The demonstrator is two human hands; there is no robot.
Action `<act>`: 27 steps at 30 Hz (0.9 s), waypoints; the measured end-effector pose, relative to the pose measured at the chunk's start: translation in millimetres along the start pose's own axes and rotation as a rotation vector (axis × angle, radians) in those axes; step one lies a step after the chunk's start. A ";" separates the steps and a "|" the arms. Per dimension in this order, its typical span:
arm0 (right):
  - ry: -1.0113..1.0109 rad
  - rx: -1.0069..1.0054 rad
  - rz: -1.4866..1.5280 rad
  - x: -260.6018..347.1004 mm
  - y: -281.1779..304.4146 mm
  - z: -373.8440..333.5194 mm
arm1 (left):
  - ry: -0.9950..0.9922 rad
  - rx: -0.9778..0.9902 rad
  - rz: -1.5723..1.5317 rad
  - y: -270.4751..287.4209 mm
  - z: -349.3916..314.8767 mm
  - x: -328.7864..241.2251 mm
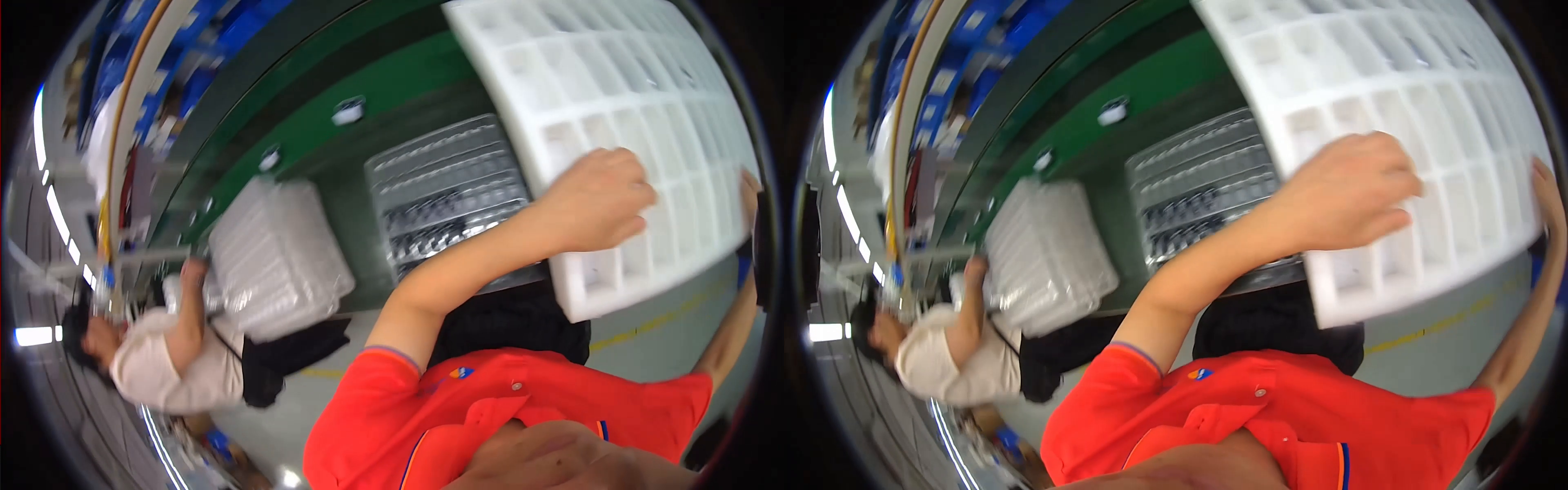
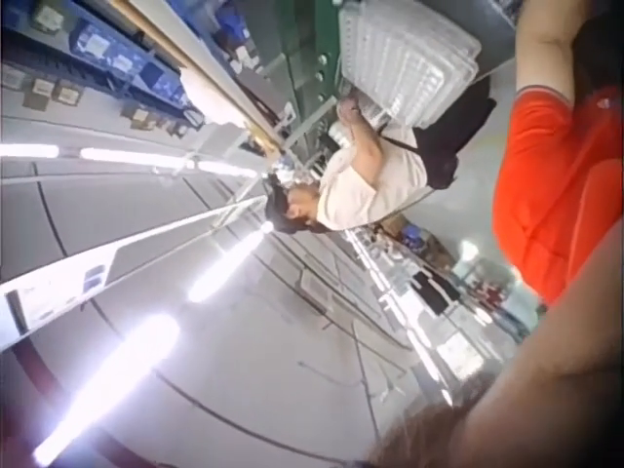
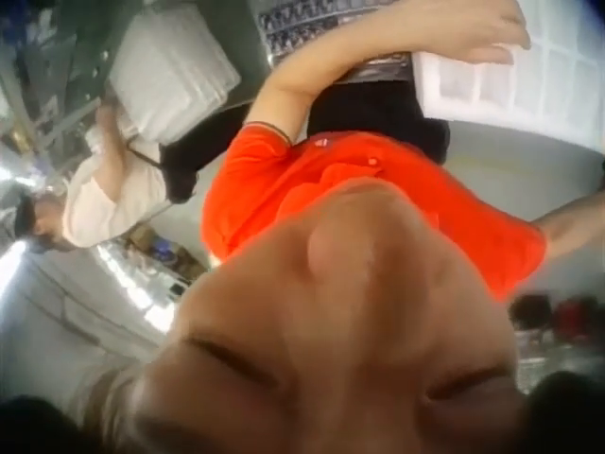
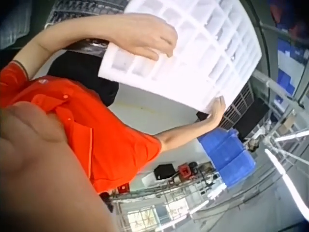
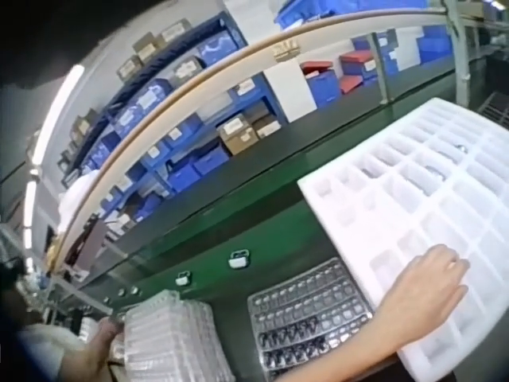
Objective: The worker is picking up earbud charging cases from a large tray and placing them into individual compartments in a white plastic sorting tray at an electronics factory assembly line.
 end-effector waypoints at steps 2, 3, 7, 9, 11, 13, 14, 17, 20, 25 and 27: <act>0.331 -0.248 -0.593 -9.2 -4.7 17.0 | -0.018 -0.035 -0.074 0.6 2.0 2.0; 0.496 -0.306 -0.488 -15.0 -12.1 18.1 | 0.001 -0.012 -0.072 2.3 4.4 0.7; 0.427 -0.522 -0.356 83.7 -76.9 -95.1 | 0.064 0.092 0.071 16.2 -0.5 1.8; 0.661 -0.802 -0.205 48.5 -62.7 -130.6 | 0.087 0.160 0.033 -3.5 7.5 -5.1; 0.857 -0.693 0.135 53.6 -40.3 -142.9 | 0.105 0.188 0.041 2.8 11.9 -9.4; 0.756 -0.906 0.208 22.2 8.0 -139.2 | 0.102 0.211 0.061 0.0 12.1 -12.6; 0.696 -0.994 0.280 5.2 33.8 -131.6 | 0.119 0.221 0.061 -2.1 13.8 -13.4; 0.695 -0.841 0.095 8.1 46.5 -95.8 | 0.144 0.236 0.105 -1.5 13.3 -13.8; 0.576 -0.518 -0.455 45.8 -17.6 -70.7 | 0.185 0.243 0.133 -3.9 17.8 -10.7; 0.734 -0.819 -0.257 77.6 22.3 -114.3 | 0.231 0.180 0.110 -5.1 27.8 -11.8; 0.965 -0.816 0.046 111.5 22.0 -130.3 | 0.289 0.143 0.089 -9.4 31.4 -12.0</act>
Point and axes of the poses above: each hand's wrist, its own z-axis towards the middle knuckle, its own y-axis out of the back of the hand, x = y × z, the point moved 9 cm from there along z, towards the middle knuckle, and after that the axes turned 4 degrees about y, right-handed, at the moved point
